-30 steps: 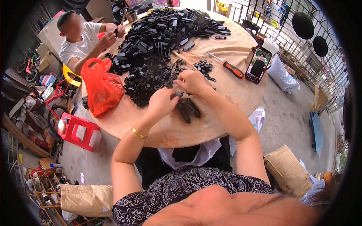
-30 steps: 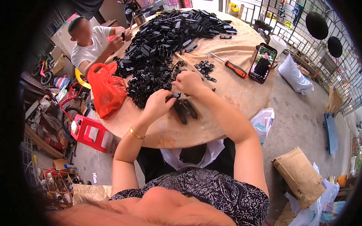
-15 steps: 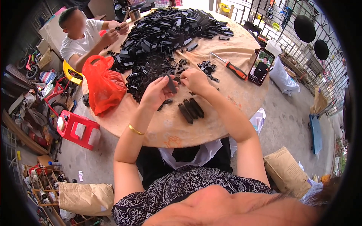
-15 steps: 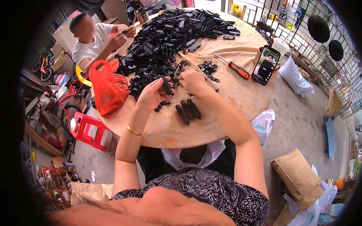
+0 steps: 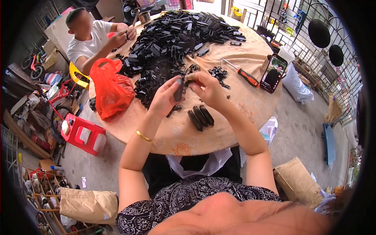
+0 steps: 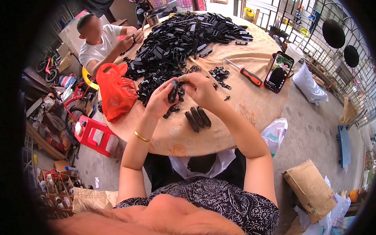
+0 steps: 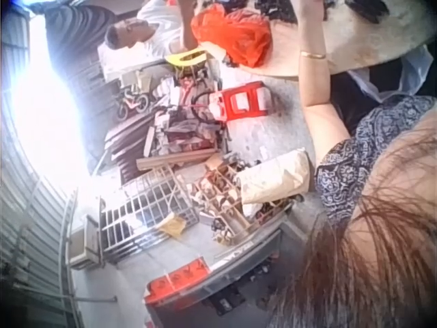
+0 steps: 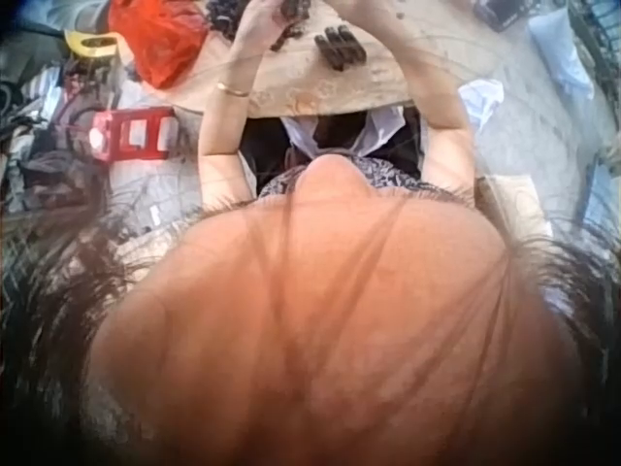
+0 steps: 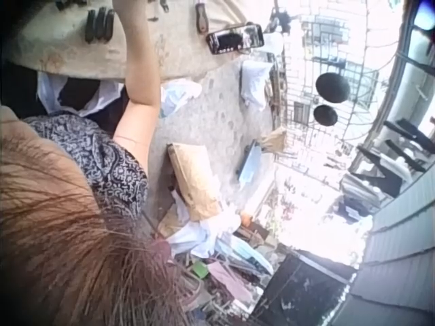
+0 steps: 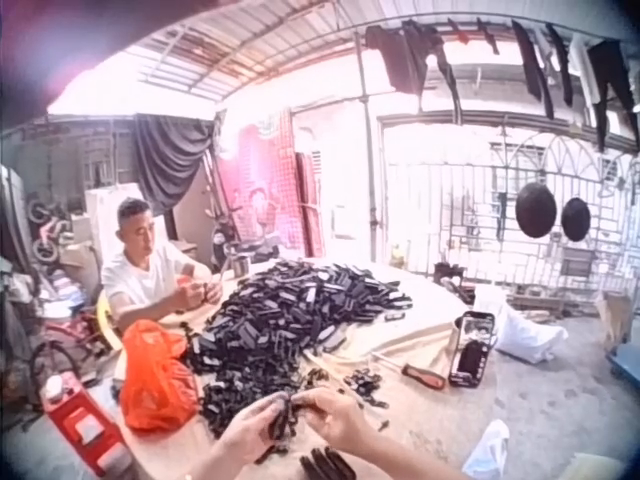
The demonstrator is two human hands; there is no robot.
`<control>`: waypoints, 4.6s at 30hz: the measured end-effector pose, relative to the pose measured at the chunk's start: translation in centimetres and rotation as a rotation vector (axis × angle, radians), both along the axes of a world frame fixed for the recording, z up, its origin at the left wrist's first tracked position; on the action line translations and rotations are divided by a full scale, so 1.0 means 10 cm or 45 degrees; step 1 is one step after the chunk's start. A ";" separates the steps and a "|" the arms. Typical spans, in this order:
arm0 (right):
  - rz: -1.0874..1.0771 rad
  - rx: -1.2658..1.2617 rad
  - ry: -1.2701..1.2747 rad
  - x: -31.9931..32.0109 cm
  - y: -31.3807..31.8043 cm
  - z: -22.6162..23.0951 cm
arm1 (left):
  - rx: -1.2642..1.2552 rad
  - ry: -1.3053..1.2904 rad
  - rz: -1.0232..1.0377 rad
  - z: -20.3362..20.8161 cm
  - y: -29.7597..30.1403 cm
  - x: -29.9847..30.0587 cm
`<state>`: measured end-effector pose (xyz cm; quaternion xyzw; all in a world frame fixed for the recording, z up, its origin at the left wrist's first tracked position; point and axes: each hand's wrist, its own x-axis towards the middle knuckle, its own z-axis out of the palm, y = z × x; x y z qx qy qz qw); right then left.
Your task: The person assembles plastic components by snapping small pieces onto them by hand, then arranges the assembled parts in a row on the table.
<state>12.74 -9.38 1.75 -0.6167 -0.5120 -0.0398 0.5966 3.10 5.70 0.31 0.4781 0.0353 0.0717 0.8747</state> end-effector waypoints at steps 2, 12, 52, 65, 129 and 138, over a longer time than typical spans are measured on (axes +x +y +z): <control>0.010 0.028 -0.076 0.01 -0.01 0.00 | 0.088 0.007 0.084 -0.01 0.01 0.00; -0.079 0.031 0.063 0.04 0.00 -0.07 | -0.160 -0.052 -0.208 0.18 -0.02 -0.02; -0.238 -0.420 -0.552 -0.10 0.00 -0.11 | 0.621 -0.077 0.794 -0.03 -0.16 0.08; -0.503 -0.927 -0.724 0.36 0.15 -0.42 | 2.021 0.044 -0.292 0.15 -0.35 -0.24; -0.261 -0.525 -1.044 -0.48 0.02 -0.20 | 0.743 -0.036 0.902 -0.11 -0.21 0.01; -0.473 -0.429 -0.671 0.26 0.09 -0.21 | 0.276 0.134 0.286 0.03 -0.11 -0.02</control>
